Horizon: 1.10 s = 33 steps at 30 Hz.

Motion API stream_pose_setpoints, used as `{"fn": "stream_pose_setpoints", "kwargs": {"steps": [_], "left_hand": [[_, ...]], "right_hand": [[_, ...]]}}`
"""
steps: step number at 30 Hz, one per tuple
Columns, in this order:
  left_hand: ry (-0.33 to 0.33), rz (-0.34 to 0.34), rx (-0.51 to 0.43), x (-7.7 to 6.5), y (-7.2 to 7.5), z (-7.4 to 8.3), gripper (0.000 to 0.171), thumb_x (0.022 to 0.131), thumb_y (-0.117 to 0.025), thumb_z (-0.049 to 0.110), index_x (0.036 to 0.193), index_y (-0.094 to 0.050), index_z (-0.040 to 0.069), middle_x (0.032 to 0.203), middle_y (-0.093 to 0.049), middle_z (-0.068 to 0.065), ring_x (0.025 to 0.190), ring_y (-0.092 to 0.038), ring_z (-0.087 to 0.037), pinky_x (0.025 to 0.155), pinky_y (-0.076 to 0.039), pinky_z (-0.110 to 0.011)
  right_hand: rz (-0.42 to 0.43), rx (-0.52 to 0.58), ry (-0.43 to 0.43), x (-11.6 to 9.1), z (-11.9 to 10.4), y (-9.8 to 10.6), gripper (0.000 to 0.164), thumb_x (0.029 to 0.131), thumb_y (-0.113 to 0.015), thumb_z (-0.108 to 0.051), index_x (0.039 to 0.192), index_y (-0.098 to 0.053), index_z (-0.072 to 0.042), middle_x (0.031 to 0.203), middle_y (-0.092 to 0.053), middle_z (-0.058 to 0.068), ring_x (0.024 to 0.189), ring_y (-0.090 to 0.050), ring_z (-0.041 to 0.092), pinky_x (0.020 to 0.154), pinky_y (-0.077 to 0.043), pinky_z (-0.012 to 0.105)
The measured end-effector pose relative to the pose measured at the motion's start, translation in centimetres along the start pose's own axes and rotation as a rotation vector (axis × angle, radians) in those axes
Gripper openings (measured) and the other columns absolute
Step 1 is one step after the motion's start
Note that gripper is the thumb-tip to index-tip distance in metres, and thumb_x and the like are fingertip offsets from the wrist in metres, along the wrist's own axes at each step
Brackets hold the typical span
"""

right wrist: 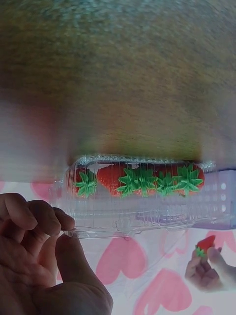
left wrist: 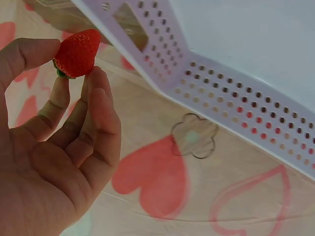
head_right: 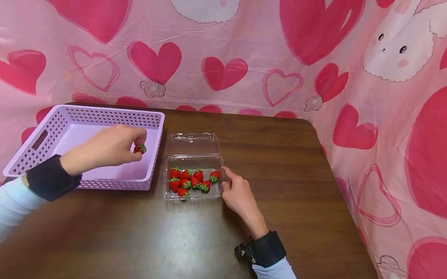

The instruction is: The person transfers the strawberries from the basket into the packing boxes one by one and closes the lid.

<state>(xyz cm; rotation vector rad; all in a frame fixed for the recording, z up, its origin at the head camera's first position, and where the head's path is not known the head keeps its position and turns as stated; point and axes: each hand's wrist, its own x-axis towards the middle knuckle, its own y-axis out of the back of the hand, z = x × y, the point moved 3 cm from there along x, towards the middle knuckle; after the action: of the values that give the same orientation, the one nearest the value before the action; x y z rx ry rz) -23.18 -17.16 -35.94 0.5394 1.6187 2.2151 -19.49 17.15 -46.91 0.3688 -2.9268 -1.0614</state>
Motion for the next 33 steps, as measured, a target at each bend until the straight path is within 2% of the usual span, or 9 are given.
{"fn": "stream_pose_setpoints", "kwargs": {"steps": [13,24,33], "left_hand": [[-0.065,0.043,-0.002,-0.1,-1.0,1.8,0.022,0.082,-0.081,0.013,0.084,-0.059,0.014,0.070,-0.055,0.003,0.067,-0.054,-0.022,0.057,-0.042,-0.039],[-0.100,0.010,-0.036,-0.1,-2.4,3.5,0.023,0.084,-0.084,0.015,0.097,-0.065,0.013,0.082,-0.066,0.000,0.076,-0.061,-0.020,0.064,-0.053,-0.041],[-0.148,-0.012,-0.015,0.2,-3.0,5.7,0.027,0.083,-0.088,0.015,0.094,-0.064,0.013,0.081,-0.060,0.002,0.072,-0.058,-0.019,0.063,-0.050,-0.039]], "right_hand": [[0.016,-0.011,0.005,0.1,0.1,-0.1,0.053,0.104,-0.056,-0.008,0.157,-0.050,-0.009,0.060,-0.041,-0.002,0.050,-0.038,0.015,0.050,-0.035,0.029],[0.008,-0.012,0.003,0.1,0.2,-0.1,0.053,0.105,-0.057,-0.008,0.157,-0.049,-0.010,0.062,-0.041,-0.001,0.050,-0.039,0.015,0.050,-0.036,0.029],[0.001,0.004,0.000,0.1,0.2,0.0,0.053,0.105,-0.057,-0.009,0.158,-0.049,-0.010,0.062,-0.043,0.000,0.051,-0.041,0.017,0.050,-0.038,0.030]]}}
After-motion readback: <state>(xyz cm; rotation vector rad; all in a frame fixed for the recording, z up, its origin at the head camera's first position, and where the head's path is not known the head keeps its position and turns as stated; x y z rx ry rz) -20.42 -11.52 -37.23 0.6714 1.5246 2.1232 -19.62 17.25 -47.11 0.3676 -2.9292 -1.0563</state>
